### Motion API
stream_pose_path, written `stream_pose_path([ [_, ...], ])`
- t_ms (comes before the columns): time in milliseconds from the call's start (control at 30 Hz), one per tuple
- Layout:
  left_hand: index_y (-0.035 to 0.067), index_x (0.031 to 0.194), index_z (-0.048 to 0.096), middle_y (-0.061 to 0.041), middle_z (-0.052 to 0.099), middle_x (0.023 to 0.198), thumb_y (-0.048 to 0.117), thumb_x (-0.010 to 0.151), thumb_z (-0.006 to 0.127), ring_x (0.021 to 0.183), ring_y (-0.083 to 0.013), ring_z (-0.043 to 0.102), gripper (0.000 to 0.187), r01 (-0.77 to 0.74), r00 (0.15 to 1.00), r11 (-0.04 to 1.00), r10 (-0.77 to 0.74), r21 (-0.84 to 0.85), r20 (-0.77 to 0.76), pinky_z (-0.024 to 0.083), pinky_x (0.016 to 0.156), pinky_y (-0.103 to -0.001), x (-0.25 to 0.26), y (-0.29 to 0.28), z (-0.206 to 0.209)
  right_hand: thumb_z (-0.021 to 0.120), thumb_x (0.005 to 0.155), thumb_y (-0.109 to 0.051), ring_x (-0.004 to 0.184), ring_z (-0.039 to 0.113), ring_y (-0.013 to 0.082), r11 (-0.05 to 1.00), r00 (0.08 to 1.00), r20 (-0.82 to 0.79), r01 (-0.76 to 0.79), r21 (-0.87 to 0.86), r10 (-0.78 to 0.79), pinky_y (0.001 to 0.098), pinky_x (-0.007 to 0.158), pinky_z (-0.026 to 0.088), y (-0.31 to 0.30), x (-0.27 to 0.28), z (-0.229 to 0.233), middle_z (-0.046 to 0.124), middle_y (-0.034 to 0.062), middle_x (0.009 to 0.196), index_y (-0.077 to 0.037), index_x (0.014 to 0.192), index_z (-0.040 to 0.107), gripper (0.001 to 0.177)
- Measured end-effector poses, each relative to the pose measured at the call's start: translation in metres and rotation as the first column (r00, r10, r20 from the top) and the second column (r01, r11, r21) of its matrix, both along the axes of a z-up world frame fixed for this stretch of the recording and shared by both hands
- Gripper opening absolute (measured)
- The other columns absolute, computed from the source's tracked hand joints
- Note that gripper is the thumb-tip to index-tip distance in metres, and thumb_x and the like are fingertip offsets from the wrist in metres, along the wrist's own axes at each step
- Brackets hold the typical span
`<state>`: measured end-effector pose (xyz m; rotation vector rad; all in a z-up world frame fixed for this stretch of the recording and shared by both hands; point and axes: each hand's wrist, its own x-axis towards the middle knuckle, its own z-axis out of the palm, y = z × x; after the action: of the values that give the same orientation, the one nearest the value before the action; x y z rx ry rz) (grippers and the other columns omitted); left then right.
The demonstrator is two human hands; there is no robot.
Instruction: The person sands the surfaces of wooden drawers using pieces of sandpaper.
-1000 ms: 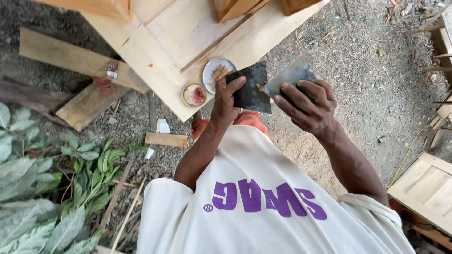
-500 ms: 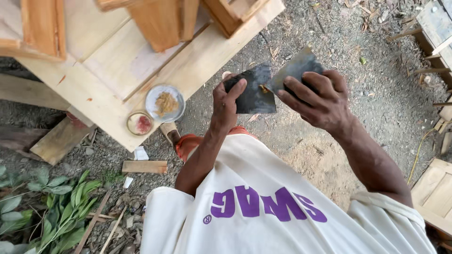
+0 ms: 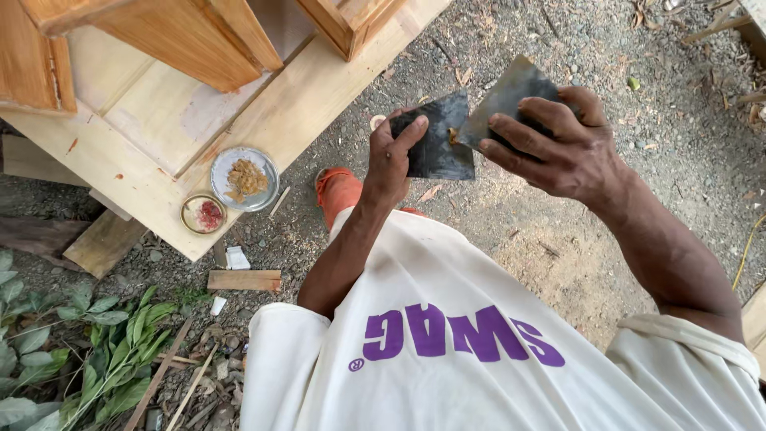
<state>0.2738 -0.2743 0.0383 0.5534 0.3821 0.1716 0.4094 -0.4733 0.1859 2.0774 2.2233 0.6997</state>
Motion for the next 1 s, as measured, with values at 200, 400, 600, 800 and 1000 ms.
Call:
stream_pose_path([
  [200, -0.003, 0.119, 0.064, -0.006, 0.070, 0.098, 0.019, 0.097, 0.068, 0.085, -0.0103, 0.066, 0.032, 0.055, 0.993, 0.969, -0.028, 0.241, -0.113, 0.057, 0.079, -0.025, 0.019, 0.014, -0.002, 0.096, 0.085, -0.025, 0.118, 0.054, 0.0142, 0.998, 0.998, 0.022, -0.056, -0.032, 0.057, 0.0365, 0.113, 0.035, 0.022, 0.029, 0.001, 0.071, -0.0111, 0.121, -0.033, 0.121, 0.076, 0.042],
  [400, -0.001, 0.118, 0.063, -0.007, 0.070, 0.091, 0.021, 0.092, 0.065, 0.075, -0.0141, 0.066, 0.035, 0.134, 0.977, 0.959, -0.085, 0.251, -0.196, 0.058, 0.068, -0.030, 0.055, 0.049, -0.006, 0.089, 0.090, -0.026, 0.115, 0.054, 0.0128, 0.993, 0.999, 0.047, -0.002, -0.114, 0.007, 0.0351, 0.111, 0.036, 0.057, 0.058, -0.006, 0.071, -0.0116, 0.116, -0.031, 0.117, 0.074, 0.031],
  [600, -0.004, 0.113, 0.068, -0.006, 0.070, 0.097, 0.021, 0.094, 0.068, 0.088, -0.0121, 0.064, 0.032, 0.012, 0.994, 0.877, 0.042, 0.479, -0.102, 0.055, 0.083, -0.027, 0.098, 0.074, -0.020, 0.093, 0.078, -0.014, 0.111, 0.058, 0.0127, 0.993, 0.999, 0.045, 0.023, -0.118, -0.018, 0.0342, 0.110, 0.037, 0.086, 0.074, -0.028, 0.067, -0.0166, 0.103, -0.036, 0.112, 0.074, 0.045],
  [800, -0.004, 0.111, 0.068, -0.006, 0.069, 0.096, 0.018, 0.096, 0.066, 0.087, -0.0121, 0.061, 0.027, 0.026, 0.985, 0.894, 0.052, 0.447, -0.162, 0.053, 0.083, -0.027, 0.115, 0.089, -0.018, 0.096, 0.084, -0.018, 0.110, 0.056, 0.0148, 0.999, 1.000, 0.007, 0.001, -0.042, -0.001, 0.0383, 0.109, 0.036, 0.084, 0.111, -0.056, 0.068, -0.0078, 0.111, -0.030, 0.118, 0.074, 0.041],
  [1000, -0.003, 0.110, 0.068, -0.005, 0.069, 0.098, 0.018, 0.096, 0.066, 0.090, -0.0113, 0.062, 0.026, -0.046, 0.980, 0.924, 0.114, 0.379, -0.160, 0.053, 0.086, -0.026, 0.138, 0.086, -0.019, 0.089, 0.086, -0.023, 0.110, 0.059, 0.0163, 0.995, 0.997, -0.040, -0.058, 0.077, 0.061, 0.0416, 0.110, 0.037, 0.084, 0.145, -0.076, 0.072, -0.0048, 0.118, -0.025, 0.116, 0.076, 0.033],
])
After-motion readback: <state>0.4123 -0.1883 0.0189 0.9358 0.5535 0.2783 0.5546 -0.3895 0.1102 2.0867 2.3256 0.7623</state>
